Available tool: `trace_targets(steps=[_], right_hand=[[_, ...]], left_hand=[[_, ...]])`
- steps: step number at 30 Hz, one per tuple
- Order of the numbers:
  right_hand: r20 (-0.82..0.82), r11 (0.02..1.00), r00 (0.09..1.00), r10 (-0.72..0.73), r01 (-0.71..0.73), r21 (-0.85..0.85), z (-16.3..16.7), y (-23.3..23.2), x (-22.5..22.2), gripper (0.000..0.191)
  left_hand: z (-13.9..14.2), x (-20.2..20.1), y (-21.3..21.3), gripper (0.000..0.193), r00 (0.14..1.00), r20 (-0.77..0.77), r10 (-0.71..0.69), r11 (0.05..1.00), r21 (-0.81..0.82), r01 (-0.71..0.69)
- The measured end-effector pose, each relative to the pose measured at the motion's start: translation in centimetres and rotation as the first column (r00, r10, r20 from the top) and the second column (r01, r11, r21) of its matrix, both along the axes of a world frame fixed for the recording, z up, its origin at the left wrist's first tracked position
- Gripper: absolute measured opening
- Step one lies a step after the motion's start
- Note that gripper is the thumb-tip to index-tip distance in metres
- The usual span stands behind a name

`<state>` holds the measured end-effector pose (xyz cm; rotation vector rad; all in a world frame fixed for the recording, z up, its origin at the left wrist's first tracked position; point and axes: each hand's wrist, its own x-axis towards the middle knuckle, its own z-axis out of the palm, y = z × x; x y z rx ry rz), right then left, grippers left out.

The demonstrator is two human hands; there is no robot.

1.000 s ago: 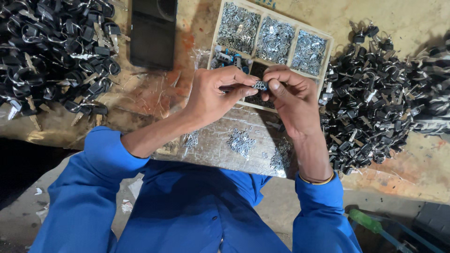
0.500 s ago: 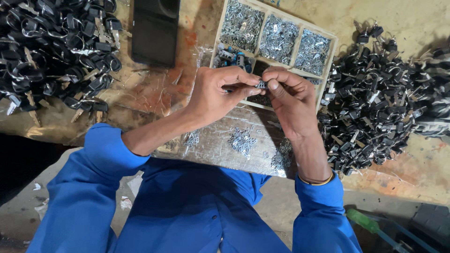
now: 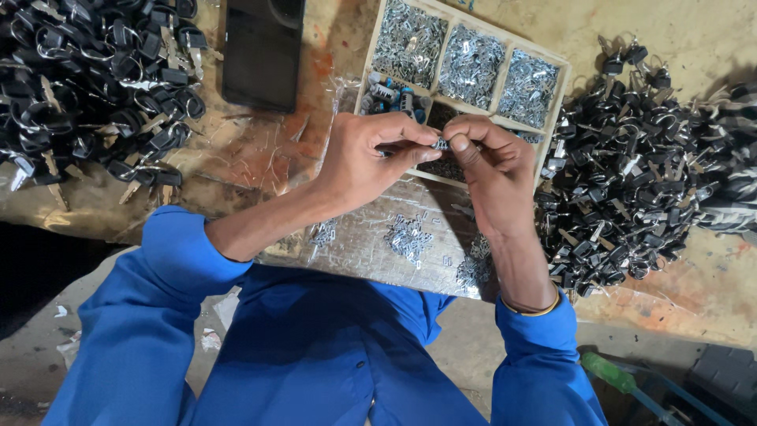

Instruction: The person sits at a workbench assembling padlock cylinders. They pick small metal pins and springs from a compartment tray, insert them by hand into a lock core held in their hands, and place finished cores back into the tray, repeating the process.

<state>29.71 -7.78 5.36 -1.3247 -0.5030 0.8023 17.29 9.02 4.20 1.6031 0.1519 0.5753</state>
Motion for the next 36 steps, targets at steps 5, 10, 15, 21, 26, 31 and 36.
trace_targets(steps=[5,10,15,21,26,31,36], right_hand=[[0.047,0.992,0.991,-0.125,0.124,0.024,-0.4,0.6,-1.3,0.015],[0.191,0.987,0.969,-0.157,0.152,0.040,-0.3,0.7,-1.2,0.018],[0.424,0.994,0.903,-0.060,0.095,-0.062,0.7,0.3,-0.4,0.020],[0.501,0.989,0.865,0.022,0.055,-0.138,1.7,0.0,0.3,0.017],[0.235,0.998,0.972,-0.026,0.038,-0.044,1.4,0.0,0.6,0.013],[0.341,0.996,0.940,0.012,0.019,-0.087,1.2,0.1,0.1,0.014],[0.418,0.989,0.904,0.092,-0.036,-0.141,2.1,0.2,0.1,0.016]], left_hand=[[-0.1,-0.1,0.1,0.016,1.000,-0.016,0.022,0.999,0.038,-0.021],[-0.1,-0.1,0.0,0.015,1.000,-0.006,0.025,1.000,0.016,-0.025],[-0.2,-0.2,0.1,0.016,1.000,-0.015,0.014,1.000,-0.017,-0.015],[-0.3,-0.1,-0.1,0.016,0.999,0.038,0.015,1.000,0.013,-0.015],[-0.3,-0.2,0.2,0.013,1.000,0.009,-0.008,0.999,-0.040,0.008],[-0.3,-0.2,0.2,0.014,1.000,0.009,0.006,1.000,0.000,-0.006],[-0.5,-0.2,0.2,0.015,0.999,0.036,0.012,0.998,0.066,-0.014]])
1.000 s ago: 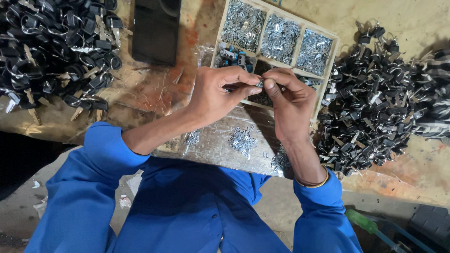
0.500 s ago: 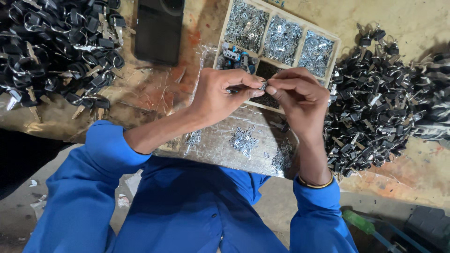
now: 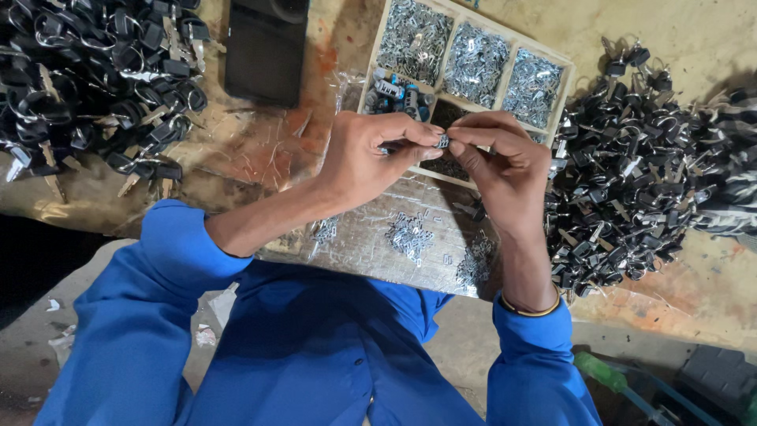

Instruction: The person sits at a workbench assembling padlock cylinders. They pick small metal pins and springs from a compartment tray, insert them by hand into a lock core held in their hands, and place finished cores back into the tray, repeating the process.

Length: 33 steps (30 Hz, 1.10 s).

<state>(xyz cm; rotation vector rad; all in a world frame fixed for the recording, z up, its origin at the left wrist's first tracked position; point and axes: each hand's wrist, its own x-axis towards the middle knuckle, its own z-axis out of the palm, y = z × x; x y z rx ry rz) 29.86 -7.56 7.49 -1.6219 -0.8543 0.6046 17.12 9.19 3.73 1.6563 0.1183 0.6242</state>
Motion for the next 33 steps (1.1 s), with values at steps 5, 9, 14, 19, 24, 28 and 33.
trace_targets(steps=[5,9,14,19,24,28,33], right_hand=[[0.196,0.986,0.977,0.089,-0.058,-0.158,1.1,-0.2,0.7,0.029],[0.787,0.953,0.603,0.133,0.141,-0.269,1.7,-0.6,1.1,0.037],[0.760,0.931,0.640,0.115,0.197,-0.308,4.4,-4.5,1.7,0.030],[0.672,0.778,0.619,0.406,0.151,-0.610,2.9,-7.2,-1.1,0.023],[0.689,0.813,0.656,0.309,0.193,-0.549,1.2,-8.9,-4.2,0.026],[0.642,0.839,0.756,0.130,0.261,-0.478,0.6,-10.0,-6.6,0.034],[0.643,0.929,0.766,-0.012,0.246,-0.276,-0.3,-9.5,-11.5,0.024]], left_hand=[[-0.1,0.0,0.0,0.015,1.000,-0.008,-0.009,0.997,-0.071,0.008],[-0.2,0.1,-0.1,0.013,1.000,0.014,-0.017,0.996,-0.082,0.018],[-0.6,0.1,0.3,0.013,0.999,0.021,-0.039,0.991,-0.130,0.041],[-0.5,-0.1,0.4,0.013,0.998,0.033,-0.047,0.984,-0.168,0.052],[0.7,-0.6,0.5,0.013,0.998,0.051,-0.032,0.989,-0.146,0.039],[2.3,-2.7,0.3,0.014,0.997,0.046,-0.056,0.996,-0.069,0.059],[3.8,-8.2,-0.6,0.016,0.999,-0.036,-0.020,0.998,-0.068,0.017]])
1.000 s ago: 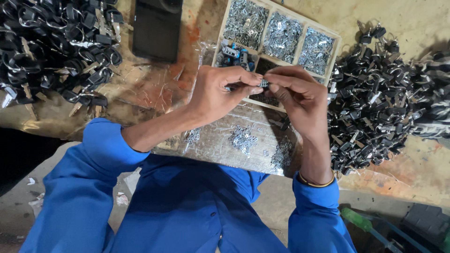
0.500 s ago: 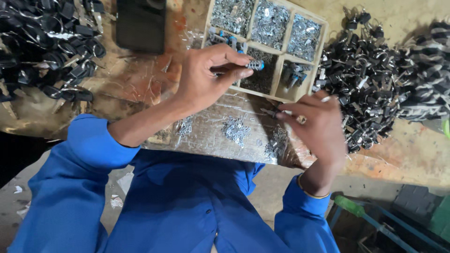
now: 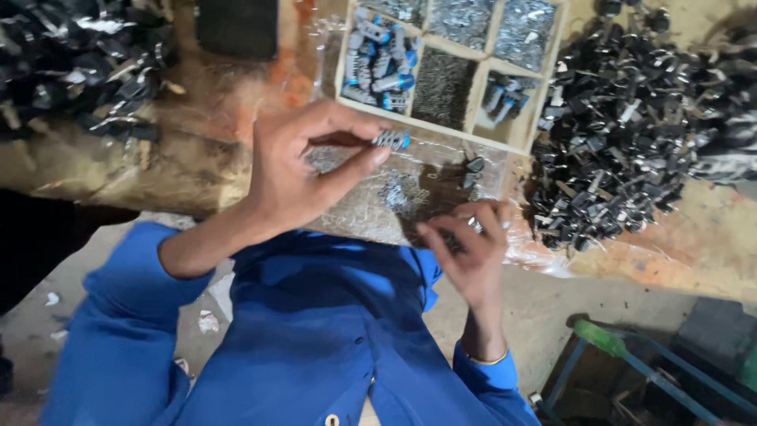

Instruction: The person sits at a workbench assembling padlock cylinders. They pick small metal pins and springs from a compartment tray, insert them by hand into a lock core held in their hands, and place finished cores back into the tray, repeating the process.

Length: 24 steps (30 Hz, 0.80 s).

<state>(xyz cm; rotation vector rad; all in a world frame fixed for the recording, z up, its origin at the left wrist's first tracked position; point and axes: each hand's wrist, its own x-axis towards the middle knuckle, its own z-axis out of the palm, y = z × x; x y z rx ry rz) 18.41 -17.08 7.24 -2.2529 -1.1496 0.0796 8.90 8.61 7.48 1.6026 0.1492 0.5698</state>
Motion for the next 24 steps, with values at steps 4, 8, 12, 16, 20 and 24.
trace_targets(steps=[4,8,12,16,20,24], right_hand=[[-0.014,0.995,0.996,0.083,-0.082,0.058,-0.3,2.7,-3.2,0.026],[0.016,0.990,0.990,0.143,-0.143,-0.019,0.0,5.6,-4.3,0.036],[0.052,0.967,0.967,0.249,-0.245,-0.075,0.1,7.5,-4.7,0.040],[0.110,0.964,0.964,0.242,-0.226,-0.137,0.0,7.4,-4.8,0.038],[0.003,0.982,0.988,0.154,-0.153,-0.111,-0.1,6.0,-4.7,0.049],[0.011,0.978,0.986,0.163,-0.161,-0.129,-0.4,4.9,-5.0,0.060]], left_hand=[[-0.7,-3.7,-0.3,0.020,0.991,-0.034,0.128,0.981,-0.140,-0.132],[-2.5,-7.1,-0.7,0.022,0.963,-0.084,0.258,0.941,-0.203,-0.270],[-4.1,-9.7,-1.7,0.022,0.934,-0.142,0.329,0.881,-0.311,-0.357],[-5.0,-11.6,-3.2,0.028,0.909,-0.202,0.365,0.866,-0.284,-0.411],[-5.5,-12.4,-4.7,0.027,0.912,-0.215,0.348,0.889,-0.234,-0.394],[-5.8,-12.5,-5.7,0.026,0.925,-0.188,0.330,0.906,-0.211,-0.367]])
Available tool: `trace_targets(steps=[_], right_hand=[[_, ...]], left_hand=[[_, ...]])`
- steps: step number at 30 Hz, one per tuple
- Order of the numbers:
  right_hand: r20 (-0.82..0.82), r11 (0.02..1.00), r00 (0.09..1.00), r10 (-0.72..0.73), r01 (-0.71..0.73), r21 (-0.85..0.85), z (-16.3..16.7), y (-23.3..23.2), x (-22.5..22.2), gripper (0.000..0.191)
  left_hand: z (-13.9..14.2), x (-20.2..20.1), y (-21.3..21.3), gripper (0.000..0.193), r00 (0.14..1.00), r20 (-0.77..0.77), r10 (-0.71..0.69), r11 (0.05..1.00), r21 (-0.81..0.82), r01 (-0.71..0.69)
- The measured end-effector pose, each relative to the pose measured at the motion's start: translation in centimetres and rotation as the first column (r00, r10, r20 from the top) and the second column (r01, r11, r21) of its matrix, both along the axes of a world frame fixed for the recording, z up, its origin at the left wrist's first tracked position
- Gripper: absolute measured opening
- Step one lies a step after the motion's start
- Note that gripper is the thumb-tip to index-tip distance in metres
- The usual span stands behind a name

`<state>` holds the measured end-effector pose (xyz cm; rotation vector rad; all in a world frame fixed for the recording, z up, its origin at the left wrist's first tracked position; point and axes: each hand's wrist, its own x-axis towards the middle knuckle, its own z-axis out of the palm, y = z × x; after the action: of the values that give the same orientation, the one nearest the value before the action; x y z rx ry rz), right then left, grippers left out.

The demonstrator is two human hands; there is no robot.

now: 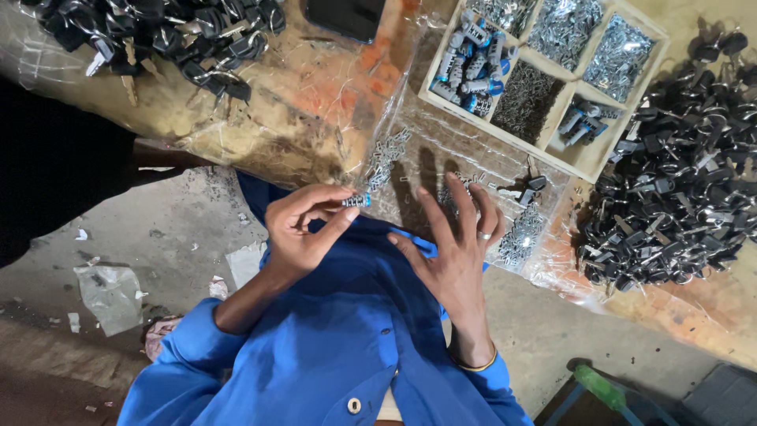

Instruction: The person sits at a workbench assembling padlock cylinders. They pick small metal pins and springs from a compartment tray, insert them by hand into a lock core held in their hands, and place finished cores back into the tray, repeating the process.

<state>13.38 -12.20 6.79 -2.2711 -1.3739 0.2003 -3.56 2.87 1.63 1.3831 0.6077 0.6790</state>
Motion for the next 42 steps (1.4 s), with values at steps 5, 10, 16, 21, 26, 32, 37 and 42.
trace_targets(steps=[5,10,16,21,26,32,37,42], right_hand=[[0.103,0.993,0.993,0.061,-0.071,0.094,-1.0,-1.1,-0.4,0.036],[-0.092,0.989,0.996,0.007,0.007,0.147,-1.5,-2.5,-0.3,0.021],[-0.345,0.935,0.923,-0.170,0.262,0.240,-1.5,-3.2,-0.2,0.014],[-0.567,0.887,0.785,-0.251,0.421,0.191,-1.9,-3.1,-0.7,0.019],[-0.595,0.862,0.740,-0.315,0.485,0.147,-2.3,-2.4,-1.3,0.027],[-0.208,0.976,0.963,-0.172,0.196,0.100,-1.3,-3.7,-0.6,0.025],[-0.052,0.925,0.930,-0.364,0.367,0.097,-1.0,-6.0,0.9,0.033],[0.202,0.973,0.953,-0.227,0.213,0.089,-1.8,-7.5,1.2,0.035]], left_hand=[[-0.2,0.2,-0.8,0.023,0.998,-0.037,-0.043,0.998,0.046,0.044],[-0.4,1.4,-2.2,0.023,0.986,-0.099,-0.131,0.985,0.103,0.141],[-1.4,3.6,-3.9,0.025,0.963,-0.184,-0.197,0.962,0.153,0.226],[-1.9,3.8,-4.4,0.026,0.964,-0.131,-0.230,0.963,0.109,0.245],[-1.9,3.6,-4.5,0.028,0.962,-0.123,-0.242,0.948,0.184,0.262],[-1.5,3.8,-4.1,0.023,0.970,-0.111,-0.216,0.899,0.365,0.242],[-1.3,4.1,-4.5,0.025,0.960,-0.087,-0.264,0.933,0.228,0.278],[-1.6,4.0,-4.5,0.024,0.958,-0.115,-0.264,0.958,0.083,0.274]])
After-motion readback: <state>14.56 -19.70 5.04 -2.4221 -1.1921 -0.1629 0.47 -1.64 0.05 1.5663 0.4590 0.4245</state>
